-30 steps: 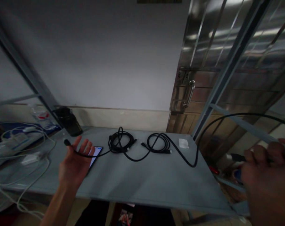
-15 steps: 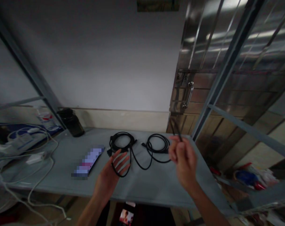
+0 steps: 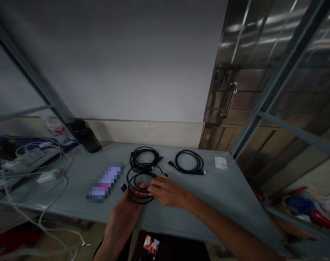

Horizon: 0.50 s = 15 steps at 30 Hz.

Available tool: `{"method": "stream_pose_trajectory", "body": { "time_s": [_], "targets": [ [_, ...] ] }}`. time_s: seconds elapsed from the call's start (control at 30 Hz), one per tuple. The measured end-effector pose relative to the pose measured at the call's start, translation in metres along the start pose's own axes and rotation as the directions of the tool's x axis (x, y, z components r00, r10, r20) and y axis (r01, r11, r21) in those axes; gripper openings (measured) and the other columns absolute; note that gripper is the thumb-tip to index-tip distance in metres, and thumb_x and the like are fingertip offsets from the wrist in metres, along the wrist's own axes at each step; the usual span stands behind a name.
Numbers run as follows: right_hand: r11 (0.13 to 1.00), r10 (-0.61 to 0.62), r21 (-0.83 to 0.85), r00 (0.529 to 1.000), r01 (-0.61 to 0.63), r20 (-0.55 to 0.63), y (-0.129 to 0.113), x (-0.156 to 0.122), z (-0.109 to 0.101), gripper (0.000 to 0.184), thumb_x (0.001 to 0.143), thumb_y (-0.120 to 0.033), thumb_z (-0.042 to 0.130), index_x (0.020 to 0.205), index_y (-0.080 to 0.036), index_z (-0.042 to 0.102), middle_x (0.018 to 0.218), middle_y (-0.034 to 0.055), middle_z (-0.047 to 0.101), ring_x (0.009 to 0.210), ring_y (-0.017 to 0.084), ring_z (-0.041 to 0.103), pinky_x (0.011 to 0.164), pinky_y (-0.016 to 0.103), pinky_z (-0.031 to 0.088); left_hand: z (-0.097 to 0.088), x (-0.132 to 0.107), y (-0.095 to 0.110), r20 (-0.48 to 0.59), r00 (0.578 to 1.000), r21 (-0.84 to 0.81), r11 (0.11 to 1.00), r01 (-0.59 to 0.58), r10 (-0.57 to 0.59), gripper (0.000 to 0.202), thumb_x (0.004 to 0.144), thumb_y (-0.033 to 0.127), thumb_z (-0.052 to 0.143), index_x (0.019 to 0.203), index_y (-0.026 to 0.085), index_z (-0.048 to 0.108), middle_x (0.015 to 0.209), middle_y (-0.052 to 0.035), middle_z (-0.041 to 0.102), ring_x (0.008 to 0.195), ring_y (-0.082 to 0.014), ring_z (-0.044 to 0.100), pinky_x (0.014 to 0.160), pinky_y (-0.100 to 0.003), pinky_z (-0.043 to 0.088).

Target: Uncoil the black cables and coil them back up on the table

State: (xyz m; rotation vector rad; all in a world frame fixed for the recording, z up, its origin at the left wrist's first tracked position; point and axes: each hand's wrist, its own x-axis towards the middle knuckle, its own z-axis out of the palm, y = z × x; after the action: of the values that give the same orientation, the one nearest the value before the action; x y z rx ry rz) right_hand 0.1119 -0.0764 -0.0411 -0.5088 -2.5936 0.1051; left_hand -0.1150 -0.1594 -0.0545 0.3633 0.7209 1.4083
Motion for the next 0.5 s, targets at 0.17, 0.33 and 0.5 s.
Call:
{"method": "stream_pose_trajectory", "body": {
  "time_s": [0.17,0.33,0.5],
  "targets": [
    [0.984,0.135,0.119,0.991,-0.132,-0.016,-0.001,-0.007,0.006,0.028,0.118,-0.042,0.059,0.125,-0.016,0.064,0.111,0.0062,0.077,0.103,0.021,0.072,0.102,0.037,0.053,0.016,-0.003,0.003,-0.164,0.986,-0.103,0.995,0.012,-0.029,0.030,0.106,0.023,0.056,0.119,0.022,0.083,0.095,-0.0067,0.081,0.090,-0.0202,0.080,0.089,-0.033,0.071],
    [0.998,0.026,0.054,0.999,-0.028,0.044,-0.001,-0.007,0.004,0.048,0.111,-0.066,0.062,0.114,-0.018,0.070,0.109,0.0052,0.079,0.106,0.021,0.073,0.106,0.038,0.050,0.033,-0.009,0.006,-0.242,0.969,-0.078,0.996,0.036,-0.054,0.030,0.108,0.020,0.052,0.117,0.018,0.081,0.086,-0.0046,0.074,0.072,-0.0163,0.073,0.073,-0.031,0.068],
    [1.000,-0.021,0.022,0.998,0.020,0.060,-0.004,-0.010,0.011,0.059,0.102,-0.077,0.068,0.112,-0.019,0.072,0.106,0.0036,0.081,0.103,0.021,0.073,0.103,0.038,0.049,0.025,-0.008,-0.001,-0.297,0.955,0.066,0.997,0.034,-0.013,0.017,0.102,0.031,0.071,0.113,0.021,0.080,0.096,-0.0046,0.078,0.073,-0.0177,0.074,0.071,-0.033,0.067]
  ]
}}
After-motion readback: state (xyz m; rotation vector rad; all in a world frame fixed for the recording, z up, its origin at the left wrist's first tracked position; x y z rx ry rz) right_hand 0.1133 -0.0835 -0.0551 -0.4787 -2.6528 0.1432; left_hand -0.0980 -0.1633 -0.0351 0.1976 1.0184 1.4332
